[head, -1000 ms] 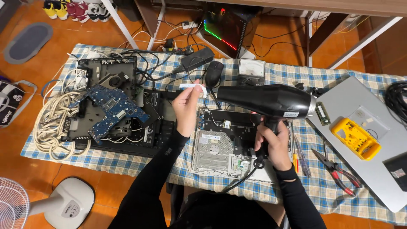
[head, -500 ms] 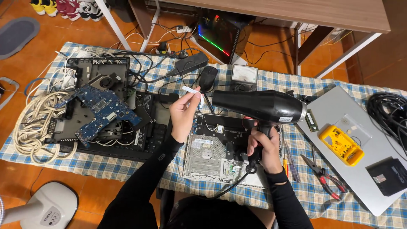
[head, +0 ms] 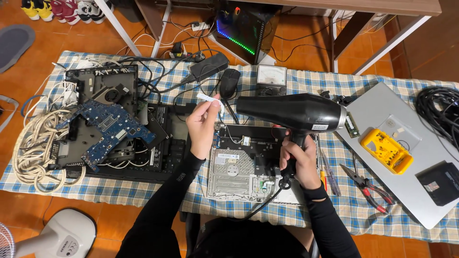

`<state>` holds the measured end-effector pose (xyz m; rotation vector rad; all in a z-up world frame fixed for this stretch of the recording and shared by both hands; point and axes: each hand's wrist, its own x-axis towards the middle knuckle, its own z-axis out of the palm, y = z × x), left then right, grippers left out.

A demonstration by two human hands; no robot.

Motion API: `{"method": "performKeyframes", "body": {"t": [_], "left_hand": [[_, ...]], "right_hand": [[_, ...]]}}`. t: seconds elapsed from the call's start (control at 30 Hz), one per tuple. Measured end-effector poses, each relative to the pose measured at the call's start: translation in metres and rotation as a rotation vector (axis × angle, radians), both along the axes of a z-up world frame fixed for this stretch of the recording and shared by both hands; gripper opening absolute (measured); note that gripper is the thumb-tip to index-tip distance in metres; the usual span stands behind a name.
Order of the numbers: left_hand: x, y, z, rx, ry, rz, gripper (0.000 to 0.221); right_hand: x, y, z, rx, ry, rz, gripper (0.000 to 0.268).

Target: The person handles a blue laptop motherboard, uses their fingers to touch components on the board, and then holds a white cable while applying heat with a hair dryer.

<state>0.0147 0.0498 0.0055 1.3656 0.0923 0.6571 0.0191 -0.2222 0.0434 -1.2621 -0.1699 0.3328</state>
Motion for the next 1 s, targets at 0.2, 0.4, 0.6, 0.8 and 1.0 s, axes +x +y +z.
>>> {"method": "performKeyframes", "body": {"t": [0.2, 0.4, 0.6, 0.8, 1.0], "left_hand": [[-0.002, -0.001, 0.009, 0.047, 0.048, 0.029, 0.028], [-0.002, 0.000, 0.002, 0.003, 0.030, 0.016, 0.024], [-0.001, -0.001, -0.004, 0.065, -0.055, 0.008, 0.018], [-0.004, -0.002, 0.001, 0.084, 0.069, 0.060, 0.023], [-0.004, -0.005, -0.004, -0.070, 0.024, -0.101, 0.026]], "right_hand": [[0.000, 0.000, -0.002, -0.054, -0.001, 0.013, 0.022], [0.001, 0.000, -0.003, 0.061, 0.048, 0.034, 0.022], [0.003, -0.002, -0.006, 0.041, 0.048, 0.017, 0.023], [0.001, -0.002, -0.006, 0.051, 0.063, 0.025, 0.023], [0.005, -0.003, -0.012, 0.060, 0.029, 0.042, 0.021]]}}
